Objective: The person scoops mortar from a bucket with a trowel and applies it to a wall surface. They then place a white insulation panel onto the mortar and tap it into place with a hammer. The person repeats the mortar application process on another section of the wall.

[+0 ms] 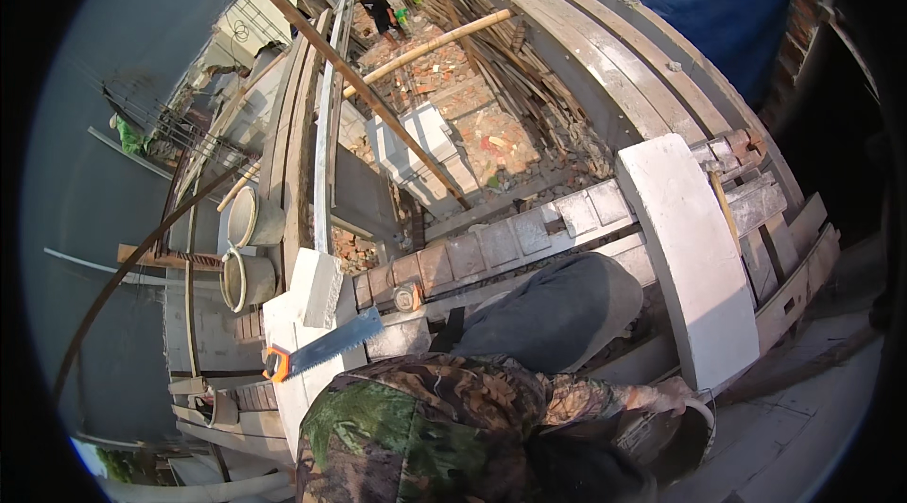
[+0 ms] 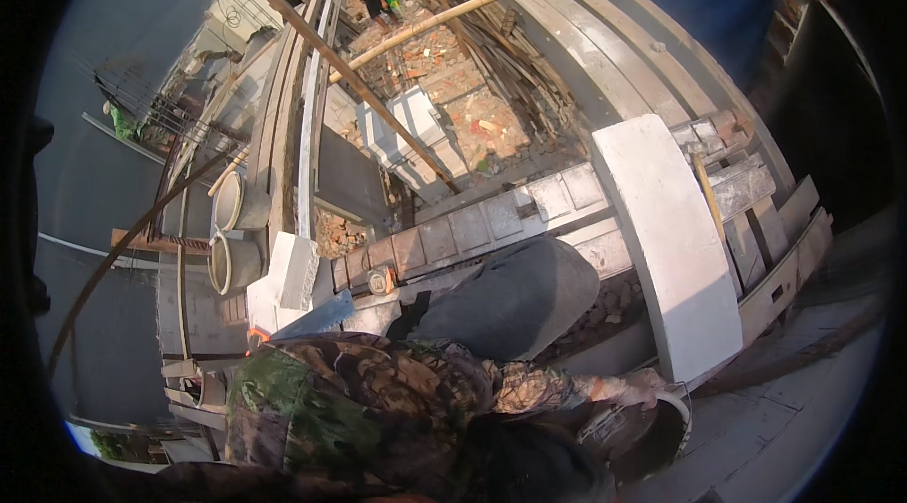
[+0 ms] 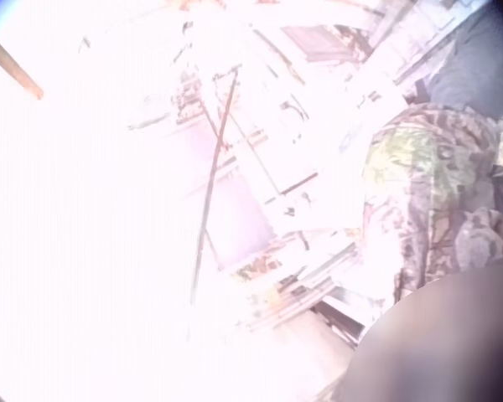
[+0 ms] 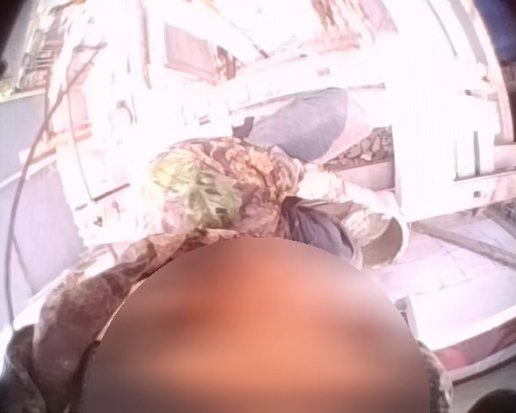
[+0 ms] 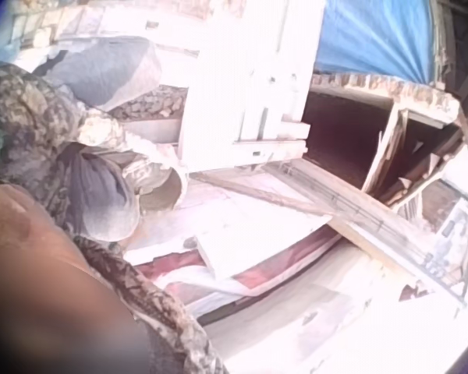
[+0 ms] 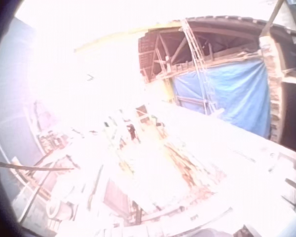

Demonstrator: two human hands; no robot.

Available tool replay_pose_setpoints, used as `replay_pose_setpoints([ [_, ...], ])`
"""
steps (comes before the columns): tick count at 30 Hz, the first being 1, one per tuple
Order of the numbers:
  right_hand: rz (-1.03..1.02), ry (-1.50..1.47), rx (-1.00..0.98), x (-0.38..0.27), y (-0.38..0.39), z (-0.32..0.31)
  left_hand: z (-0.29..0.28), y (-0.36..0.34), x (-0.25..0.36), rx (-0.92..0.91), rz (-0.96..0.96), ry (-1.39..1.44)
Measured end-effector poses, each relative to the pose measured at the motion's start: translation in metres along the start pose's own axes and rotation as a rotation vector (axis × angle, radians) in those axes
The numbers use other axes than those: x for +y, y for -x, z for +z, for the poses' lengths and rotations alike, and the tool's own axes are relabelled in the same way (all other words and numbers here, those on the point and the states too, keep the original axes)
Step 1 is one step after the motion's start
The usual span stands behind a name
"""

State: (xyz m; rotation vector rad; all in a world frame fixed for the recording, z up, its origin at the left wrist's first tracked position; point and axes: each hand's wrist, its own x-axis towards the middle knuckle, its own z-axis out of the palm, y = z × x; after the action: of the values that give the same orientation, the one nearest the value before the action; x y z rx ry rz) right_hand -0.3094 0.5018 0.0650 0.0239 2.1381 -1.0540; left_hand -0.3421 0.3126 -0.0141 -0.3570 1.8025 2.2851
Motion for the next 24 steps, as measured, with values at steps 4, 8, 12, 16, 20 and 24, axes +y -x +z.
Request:
replay_pose_setpoints([
  [4,0.053,-0.124,0.016,0.022,0.03,-0.018,0.01,0.004,-0.005,-0.018,0.011,-0.017],
  [8,0.175,-0.366,0.062,0.037,0.082,-0.023,0.02,0.01,-0.017,-0.051,0.004,-0.058],
  [12,-0.053,0.187,0.199,0.046,0.097,-0.018,0.016,0.012,-0.013,-0.055,0.134,0.109],
  [16,0.036,0.126,0.253,0.044,0.1,-0.022,0.008,0.015,0.004,-0.063,-0.086,0.155],
  [20,0.067,0.276,0.239,0.033,0.102,-0.029,0.009,0.017,0.012,-0.119,-0.147,0.122],
  [24,-0.006,0.275,0.227,0.025,0.102,-0.034,0.007,0.017,0.013,-0.094,-0.162,0.174],
])
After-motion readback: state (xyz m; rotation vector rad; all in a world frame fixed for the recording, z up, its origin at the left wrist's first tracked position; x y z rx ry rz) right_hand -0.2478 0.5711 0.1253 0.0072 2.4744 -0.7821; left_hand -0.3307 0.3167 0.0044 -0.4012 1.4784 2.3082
